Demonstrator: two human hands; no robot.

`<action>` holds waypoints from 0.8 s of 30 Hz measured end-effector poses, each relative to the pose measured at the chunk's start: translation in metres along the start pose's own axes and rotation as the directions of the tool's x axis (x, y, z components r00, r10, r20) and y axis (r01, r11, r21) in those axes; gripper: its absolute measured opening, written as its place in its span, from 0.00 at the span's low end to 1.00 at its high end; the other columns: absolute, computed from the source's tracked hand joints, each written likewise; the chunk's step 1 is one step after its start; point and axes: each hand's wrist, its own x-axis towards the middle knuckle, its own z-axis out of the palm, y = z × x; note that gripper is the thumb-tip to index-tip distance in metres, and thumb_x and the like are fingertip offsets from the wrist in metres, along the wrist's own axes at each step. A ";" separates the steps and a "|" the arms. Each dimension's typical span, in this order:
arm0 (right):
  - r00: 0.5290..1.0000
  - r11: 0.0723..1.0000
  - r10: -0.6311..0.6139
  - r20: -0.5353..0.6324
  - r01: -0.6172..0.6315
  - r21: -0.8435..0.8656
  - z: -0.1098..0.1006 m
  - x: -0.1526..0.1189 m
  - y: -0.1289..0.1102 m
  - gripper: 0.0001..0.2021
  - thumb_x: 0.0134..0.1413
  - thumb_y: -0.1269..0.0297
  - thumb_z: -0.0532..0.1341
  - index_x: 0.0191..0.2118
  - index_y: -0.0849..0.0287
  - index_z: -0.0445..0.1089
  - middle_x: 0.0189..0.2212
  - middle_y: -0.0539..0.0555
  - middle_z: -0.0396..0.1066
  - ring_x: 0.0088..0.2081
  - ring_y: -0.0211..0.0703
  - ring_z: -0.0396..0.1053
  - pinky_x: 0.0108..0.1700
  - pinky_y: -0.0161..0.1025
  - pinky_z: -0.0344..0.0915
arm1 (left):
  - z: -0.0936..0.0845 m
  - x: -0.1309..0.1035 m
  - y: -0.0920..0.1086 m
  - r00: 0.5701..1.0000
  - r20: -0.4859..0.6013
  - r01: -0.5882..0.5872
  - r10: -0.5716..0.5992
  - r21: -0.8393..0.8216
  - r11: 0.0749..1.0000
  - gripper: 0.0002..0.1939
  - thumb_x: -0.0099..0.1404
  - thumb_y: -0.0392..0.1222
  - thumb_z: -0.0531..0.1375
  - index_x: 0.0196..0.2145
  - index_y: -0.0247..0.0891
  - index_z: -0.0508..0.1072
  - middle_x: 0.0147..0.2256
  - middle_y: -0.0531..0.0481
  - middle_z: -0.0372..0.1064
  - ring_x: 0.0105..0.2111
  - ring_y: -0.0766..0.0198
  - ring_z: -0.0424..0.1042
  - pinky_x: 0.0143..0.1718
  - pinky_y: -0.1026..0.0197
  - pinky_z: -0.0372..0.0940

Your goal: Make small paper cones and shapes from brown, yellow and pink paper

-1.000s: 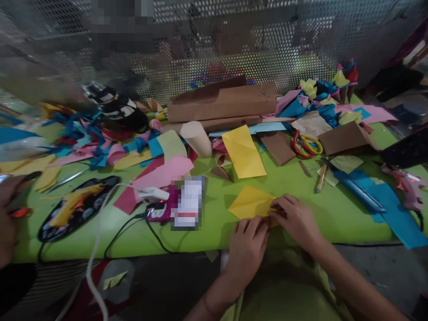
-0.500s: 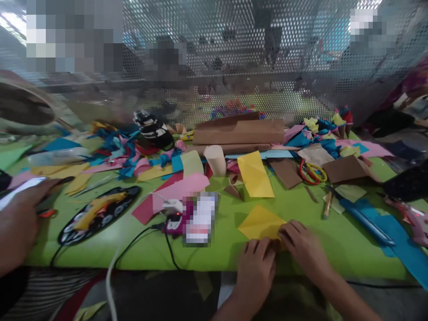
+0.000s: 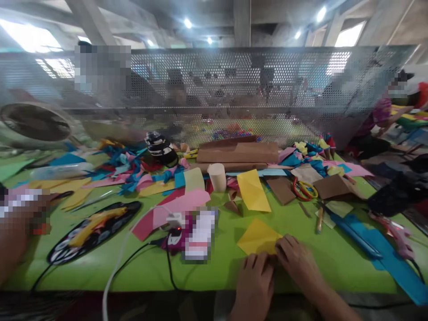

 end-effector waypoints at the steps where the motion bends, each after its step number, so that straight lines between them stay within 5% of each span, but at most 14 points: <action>1: 1.000 1.000 0.006 0.013 -0.006 0.010 0.000 0.000 0.002 0.14 0.72 0.66 0.50 0.34 0.54 0.67 0.29 0.52 0.71 0.28 0.43 0.71 0.28 0.38 0.61 | 0.000 0.000 0.000 1.000 -0.011 -0.004 0.005 0.010 1.000 0.20 0.67 0.36 0.61 0.55 0.46 0.73 0.50 0.47 0.71 0.44 0.56 0.67 0.44 0.53 0.65; 7: 0.993 0.983 0.093 0.069 -0.103 0.153 -0.010 0.032 0.018 0.07 0.67 0.66 0.57 0.46 0.54 0.71 0.40 0.53 0.78 0.36 0.45 0.76 0.36 0.39 0.69 | -0.010 0.008 0.004 1.000 0.013 0.027 -0.027 -0.029 0.999 0.18 0.66 0.35 0.62 0.53 0.46 0.74 0.50 0.49 0.71 0.45 0.57 0.69 0.46 0.54 0.66; 12: 1.000 0.999 -0.018 -0.005 0.019 0.045 -0.004 0.095 0.020 0.28 0.60 0.72 0.62 0.65 0.53 0.62 0.62 0.61 0.68 0.59 0.55 0.68 0.55 0.51 0.67 | -0.021 0.021 0.001 0.999 0.040 0.031 -0.027 -0.092 0.995 0.21 0.65 0.41 0.66 0.55 0.46 0.72 0.56 0.49 0.70 0.57 0.53 0.66 0.58 0.49 0.63; 17: 0.995 0.991 -0.037 -0.090 0.048 0.128 0.001 0.124 0.021 0.13 0.62 0.75 0.60 0.45 0.54 0.78 0.48 0.55 0.80 0.50 0.51 0.75 0.52 0.47 0.67 | -0.017 0.025 -0.006 1.000 -0.014 -0.005 0.003 -0.110 0.994 0.23 0.66 0.36 0.64 0.58 0.46 0.71 0.54 0.51 0.74 0.54 0.56 0.71 0.56 0.51 0.66; 20: 0.983 0.988 0.027 -0.181 0.001 0.153 -0.020 0.115 0.031 0.12 0.69 0.70 0.55 0.46 0.58 0.78 0.44 0.57 0.81 0.46 0.49 0.76 0.50 0.44 0.68 | -0.013 0.026 -0.014 0.996 -0.081 0.013 -0.026 -0.160 0.987 0.19 0.67 0.30 0.59 0.52 0.46 0.76 0.47 0.49 0.79 0.47 0.56 0.75 0.50 0.53 0.69; 22: 0.953 0.983 0.075 -0.295 -0.020 0.185 -0.043 0.101 0.038 0.12 0.70 0.67 0.55 0.46 0.58 0.77 0.44 0.58 0.80 0.46 0.50 0.76 0.52 0.45 0.69 | -0.014 0.030 -0.021 0.980 -0.121 0.116 -0.159 -0.301 0.947 0.17 0.68 0.31 0.57 0.49 0.43 0.79 0.43 0.47 0.80 0.42 0.56 0.78 0.45 0.54 0.71; 24: 0.878 0.965 0.110 -0.466 0.018 0.261 -0.067 0.082 0.042 0.09 0.67 0.67 0.58 0.47 0.55 0.76 0.45 0.56 0.80 0.47 0.50 0.76 0.53 0.47 0.68 | -0.020 0.038 -0.027 0.921 -0.107 0.264 -0.374 -0.535 0.803 0.15 0.69 0.36 0.56 0.47 0.41 0.80 0.40 0.44 0.81 0.38 0.55 0.79 0.42 0.55 0.72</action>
